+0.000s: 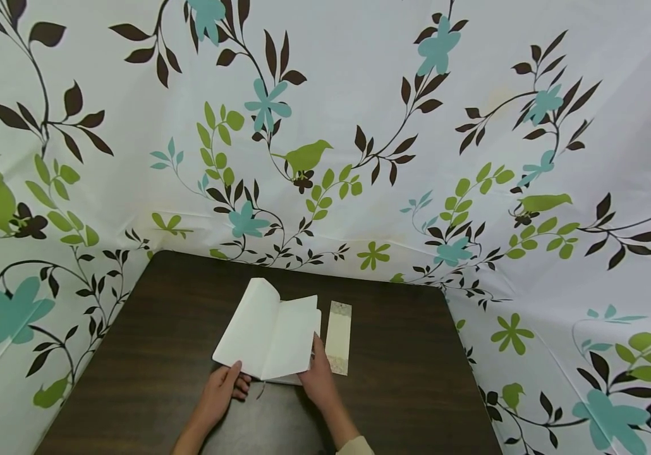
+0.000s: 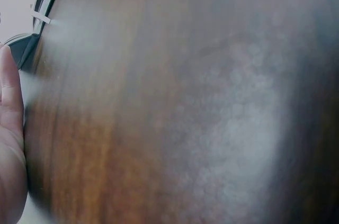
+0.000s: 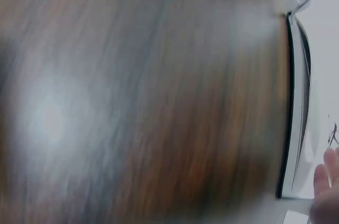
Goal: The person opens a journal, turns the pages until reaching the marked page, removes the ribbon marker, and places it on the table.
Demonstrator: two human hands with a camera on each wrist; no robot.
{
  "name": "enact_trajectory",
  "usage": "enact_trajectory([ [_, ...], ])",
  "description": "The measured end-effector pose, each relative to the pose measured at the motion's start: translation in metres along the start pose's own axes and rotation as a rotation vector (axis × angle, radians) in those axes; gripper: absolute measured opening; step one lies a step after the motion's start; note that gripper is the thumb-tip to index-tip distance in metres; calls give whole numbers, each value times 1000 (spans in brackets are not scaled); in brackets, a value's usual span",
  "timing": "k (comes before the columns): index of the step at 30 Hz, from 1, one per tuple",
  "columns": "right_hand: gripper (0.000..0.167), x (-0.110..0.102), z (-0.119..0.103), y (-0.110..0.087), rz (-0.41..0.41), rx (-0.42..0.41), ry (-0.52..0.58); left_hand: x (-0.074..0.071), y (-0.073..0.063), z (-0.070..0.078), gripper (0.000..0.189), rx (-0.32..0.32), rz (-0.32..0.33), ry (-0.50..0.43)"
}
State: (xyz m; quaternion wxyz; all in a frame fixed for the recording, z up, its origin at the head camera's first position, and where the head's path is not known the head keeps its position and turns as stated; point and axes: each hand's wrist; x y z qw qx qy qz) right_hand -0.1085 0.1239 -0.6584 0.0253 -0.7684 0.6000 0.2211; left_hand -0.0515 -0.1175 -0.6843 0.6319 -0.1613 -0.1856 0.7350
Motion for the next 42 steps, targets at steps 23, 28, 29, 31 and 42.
enact_trajectory([
  [23, 50, 51, -27, -4, -383, -109, -113, -1, 1, 1, 38, 4, -21, 11],
  [28, 51, 52, -30, -2, -416, -135, -171, 1, 0, 1, 31, 16, -25, 25],
  [29, 51, 52, -29, -2, -421, -136, -175, 1, 0, 1, 31, 15, -24, 28],
  [31, 51, 52, -28, -1, -432, -133, -190, 1, -1, 1, 33, 18, -14, 32],
  [42, 56, 40, -33, -1, -481, -152, -386, 2, 1, -2, 49, 14, 10, 42],
])
Point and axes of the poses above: each hand's wrist, its own y-axis towards the middle knuckle, its own x-axis out of the palm, z = x × y, and after that the axes turned 13 degrees about -x, right-handed
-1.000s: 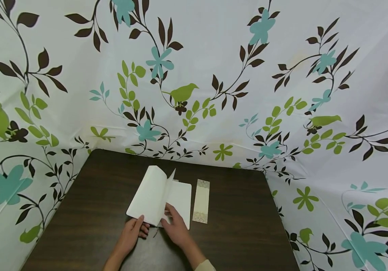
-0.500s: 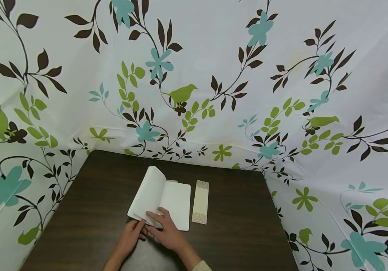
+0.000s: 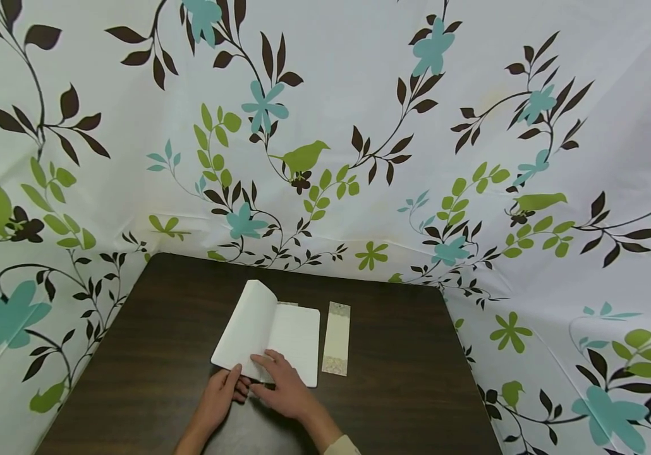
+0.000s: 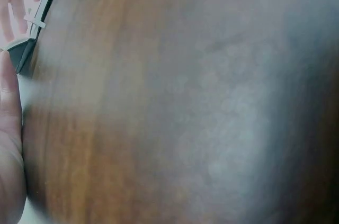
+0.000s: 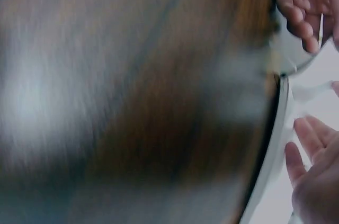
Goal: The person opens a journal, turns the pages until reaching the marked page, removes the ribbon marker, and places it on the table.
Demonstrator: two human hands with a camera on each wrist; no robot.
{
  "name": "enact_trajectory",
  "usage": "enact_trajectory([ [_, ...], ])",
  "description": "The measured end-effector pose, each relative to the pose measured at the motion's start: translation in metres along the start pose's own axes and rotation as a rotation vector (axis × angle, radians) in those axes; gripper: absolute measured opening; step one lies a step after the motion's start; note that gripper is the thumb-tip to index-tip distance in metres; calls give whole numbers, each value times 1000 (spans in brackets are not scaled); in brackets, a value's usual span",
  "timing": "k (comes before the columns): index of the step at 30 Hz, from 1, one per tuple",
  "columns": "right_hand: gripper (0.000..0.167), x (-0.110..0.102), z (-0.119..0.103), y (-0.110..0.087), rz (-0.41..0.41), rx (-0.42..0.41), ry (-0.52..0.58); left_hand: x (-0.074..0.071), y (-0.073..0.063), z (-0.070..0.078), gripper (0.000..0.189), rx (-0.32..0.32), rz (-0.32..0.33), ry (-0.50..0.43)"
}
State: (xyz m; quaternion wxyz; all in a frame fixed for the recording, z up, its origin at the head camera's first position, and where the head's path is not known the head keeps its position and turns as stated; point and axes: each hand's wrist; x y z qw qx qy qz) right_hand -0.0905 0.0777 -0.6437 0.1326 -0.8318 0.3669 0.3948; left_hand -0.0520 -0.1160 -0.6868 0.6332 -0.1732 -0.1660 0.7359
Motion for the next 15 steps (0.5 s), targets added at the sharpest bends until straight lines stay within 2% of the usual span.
enact_trajectory([
  [7, 61, -14, 21, -10, -10, 35, -331, 1, 1, -3, 46, 1, 1, -5],
  [11, 64, -24, 35, -17, 3, 41, -420, 1, 1, -3, 47, 8, 2, -6],
  [15, 72, -31, 47, -23, 5, 57, -463, 1, 2, -4, 50, 28, 5, 14],
])
Point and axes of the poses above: each hand's wrist, its own y-axis towards the middle knuckle, its own x-axis out of the palm, z = x × y, and after that the axes turned 13 degrees about -x, right-handed
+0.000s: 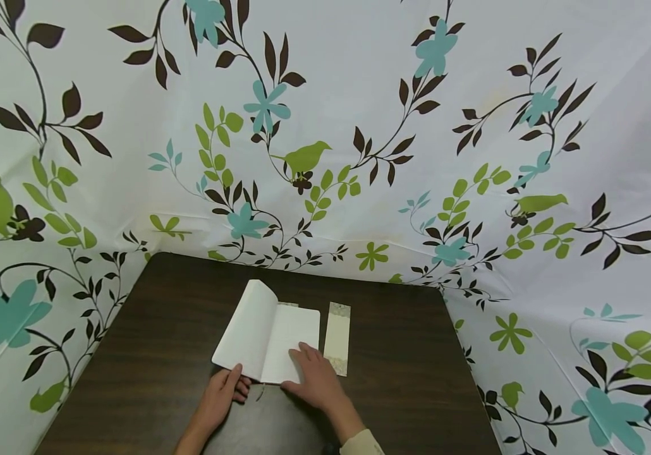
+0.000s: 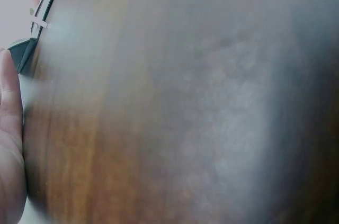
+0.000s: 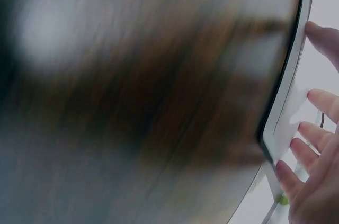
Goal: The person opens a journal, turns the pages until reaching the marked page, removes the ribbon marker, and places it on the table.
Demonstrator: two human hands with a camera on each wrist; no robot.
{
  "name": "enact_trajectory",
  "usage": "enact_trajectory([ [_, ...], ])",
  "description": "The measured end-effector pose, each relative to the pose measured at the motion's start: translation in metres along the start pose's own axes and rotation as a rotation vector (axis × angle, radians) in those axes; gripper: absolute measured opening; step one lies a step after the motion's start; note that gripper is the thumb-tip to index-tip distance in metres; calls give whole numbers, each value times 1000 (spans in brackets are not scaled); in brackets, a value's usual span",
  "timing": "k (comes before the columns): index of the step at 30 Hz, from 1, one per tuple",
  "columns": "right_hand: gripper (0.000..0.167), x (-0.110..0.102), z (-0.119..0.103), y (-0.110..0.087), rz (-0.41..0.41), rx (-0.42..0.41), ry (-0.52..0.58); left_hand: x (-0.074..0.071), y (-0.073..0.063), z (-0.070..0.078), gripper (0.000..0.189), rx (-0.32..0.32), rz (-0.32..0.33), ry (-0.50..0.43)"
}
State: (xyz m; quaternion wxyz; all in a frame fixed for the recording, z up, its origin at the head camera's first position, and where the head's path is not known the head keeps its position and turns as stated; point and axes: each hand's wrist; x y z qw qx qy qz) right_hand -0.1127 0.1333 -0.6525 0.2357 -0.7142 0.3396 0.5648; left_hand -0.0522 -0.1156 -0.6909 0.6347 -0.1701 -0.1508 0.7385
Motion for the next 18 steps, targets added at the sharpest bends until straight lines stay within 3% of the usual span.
enact_trajectory([
  [10, 77, 0, 12, -5, -30, -1, 55, -1, -2, 2, 50, -6, -6, -2],
  [18, 64, -4, 15, -8, -41, 1, 111, -1, -3, 4, 49, -24, -16, -7],
])
Point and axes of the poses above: each hand's wrist, its own y-axis towards the middle knuckle, its own x-axis out of the palm, z = x × y, and after that the axes turned 13 degrees about -x, right-handed
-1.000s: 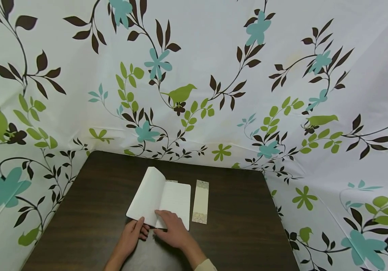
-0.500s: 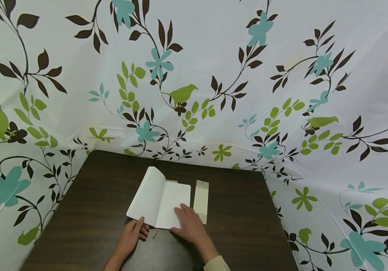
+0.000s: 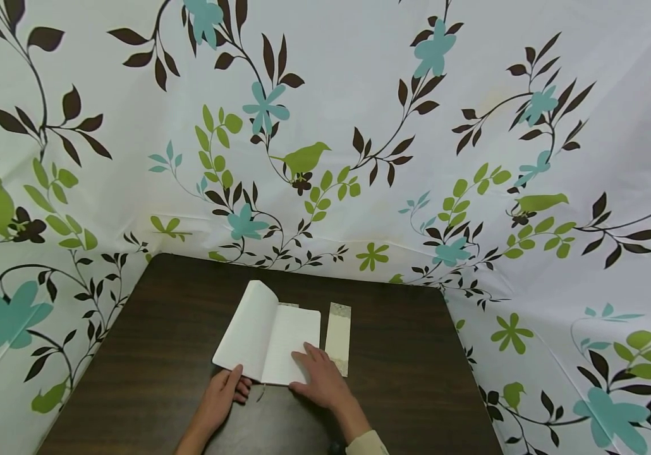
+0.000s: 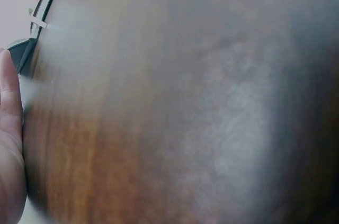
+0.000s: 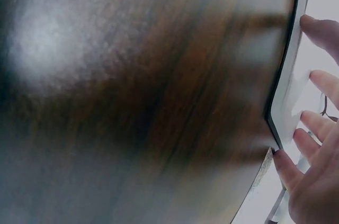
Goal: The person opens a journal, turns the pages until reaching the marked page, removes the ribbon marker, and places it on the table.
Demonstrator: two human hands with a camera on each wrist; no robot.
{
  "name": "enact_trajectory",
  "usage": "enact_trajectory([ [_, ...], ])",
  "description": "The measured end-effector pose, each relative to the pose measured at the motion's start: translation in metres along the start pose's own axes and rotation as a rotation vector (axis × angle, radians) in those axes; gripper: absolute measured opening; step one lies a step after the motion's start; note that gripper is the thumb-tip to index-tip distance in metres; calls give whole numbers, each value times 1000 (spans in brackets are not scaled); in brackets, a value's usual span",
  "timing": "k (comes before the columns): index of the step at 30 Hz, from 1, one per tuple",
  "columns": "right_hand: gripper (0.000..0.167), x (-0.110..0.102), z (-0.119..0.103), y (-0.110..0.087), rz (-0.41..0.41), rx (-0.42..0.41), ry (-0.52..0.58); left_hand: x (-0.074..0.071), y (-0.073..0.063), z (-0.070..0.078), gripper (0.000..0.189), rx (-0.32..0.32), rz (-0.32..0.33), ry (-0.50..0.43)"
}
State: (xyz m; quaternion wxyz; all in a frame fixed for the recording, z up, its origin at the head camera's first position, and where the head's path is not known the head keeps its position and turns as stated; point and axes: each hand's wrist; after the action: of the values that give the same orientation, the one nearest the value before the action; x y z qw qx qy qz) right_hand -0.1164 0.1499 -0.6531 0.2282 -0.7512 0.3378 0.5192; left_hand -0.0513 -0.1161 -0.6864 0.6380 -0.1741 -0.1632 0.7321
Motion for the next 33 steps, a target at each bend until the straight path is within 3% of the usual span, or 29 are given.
enact_trajectory([
  [11, 65, -3, 1, 0, -23, -16, 1, -2, 1, 1, 51, -39, -33, -7],
  [33, 62, -8, 5, 1, -80, -37, 30, 0, 1, 2, 50, -25, -17, -3],
])
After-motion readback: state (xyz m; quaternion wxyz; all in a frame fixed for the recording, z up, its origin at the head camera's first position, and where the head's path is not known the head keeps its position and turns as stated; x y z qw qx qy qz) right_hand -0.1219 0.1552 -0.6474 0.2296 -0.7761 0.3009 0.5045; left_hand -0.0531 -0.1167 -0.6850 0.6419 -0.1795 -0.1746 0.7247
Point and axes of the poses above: each hand's wrist, its own y-axis towards the middle knuckle, its own x-axis out of the palm, z = x × y, and after that the axes turned 13 degrees about -x, right-handed
